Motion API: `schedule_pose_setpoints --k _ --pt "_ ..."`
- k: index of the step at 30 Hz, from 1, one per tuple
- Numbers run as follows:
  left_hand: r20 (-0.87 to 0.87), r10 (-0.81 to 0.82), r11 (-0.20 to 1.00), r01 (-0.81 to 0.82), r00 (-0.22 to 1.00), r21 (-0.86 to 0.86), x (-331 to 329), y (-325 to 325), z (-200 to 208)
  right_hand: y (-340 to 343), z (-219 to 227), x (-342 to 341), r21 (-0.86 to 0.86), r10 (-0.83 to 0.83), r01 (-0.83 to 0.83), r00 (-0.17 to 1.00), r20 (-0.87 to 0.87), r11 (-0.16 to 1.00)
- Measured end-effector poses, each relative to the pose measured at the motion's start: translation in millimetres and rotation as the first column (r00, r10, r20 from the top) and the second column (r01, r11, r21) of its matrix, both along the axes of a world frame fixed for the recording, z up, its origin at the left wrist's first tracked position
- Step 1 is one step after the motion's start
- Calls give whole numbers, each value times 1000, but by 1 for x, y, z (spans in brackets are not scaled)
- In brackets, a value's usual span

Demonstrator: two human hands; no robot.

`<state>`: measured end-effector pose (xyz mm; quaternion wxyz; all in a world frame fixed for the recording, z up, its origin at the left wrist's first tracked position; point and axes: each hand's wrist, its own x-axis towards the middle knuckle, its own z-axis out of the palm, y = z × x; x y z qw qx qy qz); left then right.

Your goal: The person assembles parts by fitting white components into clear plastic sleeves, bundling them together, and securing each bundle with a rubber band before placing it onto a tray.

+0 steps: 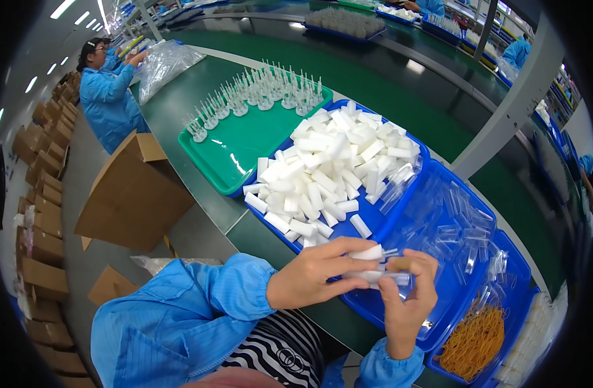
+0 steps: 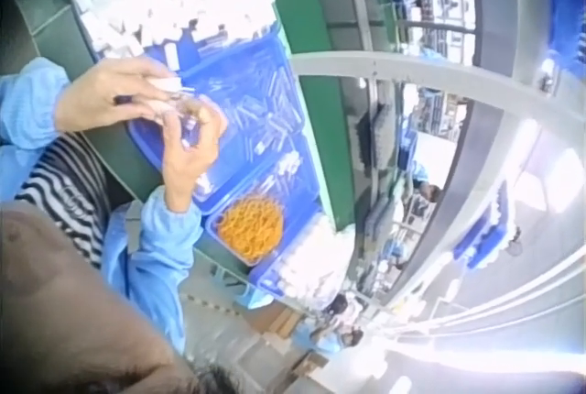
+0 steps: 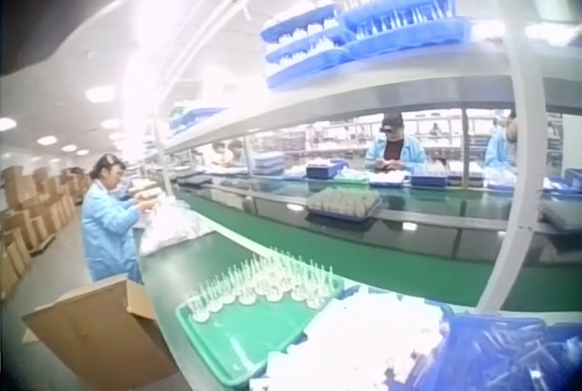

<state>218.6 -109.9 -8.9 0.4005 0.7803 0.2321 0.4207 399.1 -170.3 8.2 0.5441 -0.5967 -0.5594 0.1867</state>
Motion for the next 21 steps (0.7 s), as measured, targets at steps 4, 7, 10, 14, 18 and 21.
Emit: schedule_pose_setpoints --k 4,7,10,14,18,21 --pt "-36 5 1000 -5 999 -4 1 -1 -2 -5 0 -4 -61 -11 6 997 -80 998" --pt "-42 -65 995 62 997 -80 4 3 -3 -4 0 5 -78 -31 24 995 -98 997" --pt "-21 -106 989 104 994 -101 -10 8 13 -4 4 3 -167 -68 24 962 -266 986" --pt "222 -187 911 254 957 -326 -22 13 4 9 0 16 -107 51 -125 851 -522 986" --pt "303 -200 874 309 932 -374 -10 11 -9 -1 -8 27 -15 111 -137 857 -503 990" --pt "343 -177 877 306 923 -371 -2 10 -15 -3 -8 30 -12 140 -170 850 -508 985"
